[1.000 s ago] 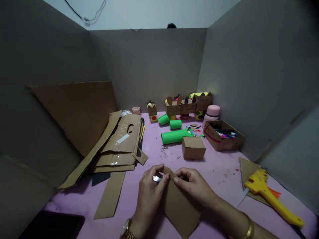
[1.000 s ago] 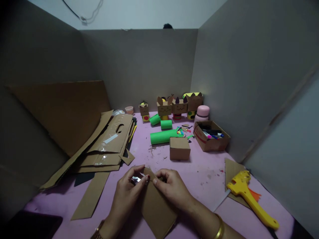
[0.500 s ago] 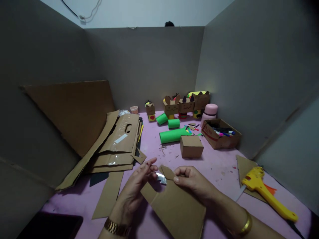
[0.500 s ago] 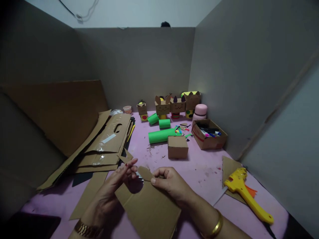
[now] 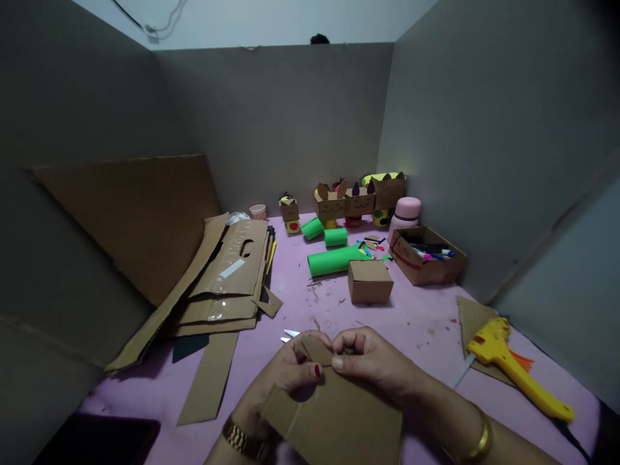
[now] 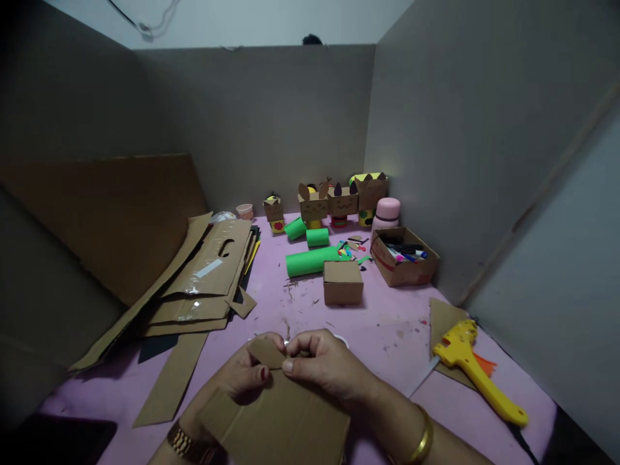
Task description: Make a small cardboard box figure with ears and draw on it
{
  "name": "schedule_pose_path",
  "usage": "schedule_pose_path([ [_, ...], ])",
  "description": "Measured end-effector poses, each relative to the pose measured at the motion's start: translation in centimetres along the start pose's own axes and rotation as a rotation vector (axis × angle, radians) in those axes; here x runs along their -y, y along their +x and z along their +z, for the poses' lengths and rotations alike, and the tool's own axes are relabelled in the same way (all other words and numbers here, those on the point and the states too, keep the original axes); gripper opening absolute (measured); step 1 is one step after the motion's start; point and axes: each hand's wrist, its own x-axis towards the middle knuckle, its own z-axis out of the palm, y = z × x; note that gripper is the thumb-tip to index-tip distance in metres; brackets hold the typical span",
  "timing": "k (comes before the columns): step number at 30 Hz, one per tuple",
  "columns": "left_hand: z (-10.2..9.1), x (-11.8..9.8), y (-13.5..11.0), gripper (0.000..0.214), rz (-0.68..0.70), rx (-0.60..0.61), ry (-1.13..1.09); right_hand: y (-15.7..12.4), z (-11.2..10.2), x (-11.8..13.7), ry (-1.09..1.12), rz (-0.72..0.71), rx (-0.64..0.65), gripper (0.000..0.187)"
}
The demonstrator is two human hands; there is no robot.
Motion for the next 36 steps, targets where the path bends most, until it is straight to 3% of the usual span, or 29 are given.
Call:
schedule_pose_path([
  [12, 0.02, 0.43, 0.19, 0.041, 0.004, -0.015, -0.016, -0.04, -0.14, -0.20, 0.021, -0.003, 0.040, 0.045],
  [24, 0.28, 0.38, 0.13, 0.033, -0.004, -0.002, 0.017, -0.21, 0.14, 0.27, 0.036, -0.014, 0.045, 0.046],
  [36, 0.50, 0.67, 0.13, 0.036, -0.024, -0.004, 0.058, 0.13, -0.34, -0.11, -0.089, -0.020, 0.005, 0.047],
])
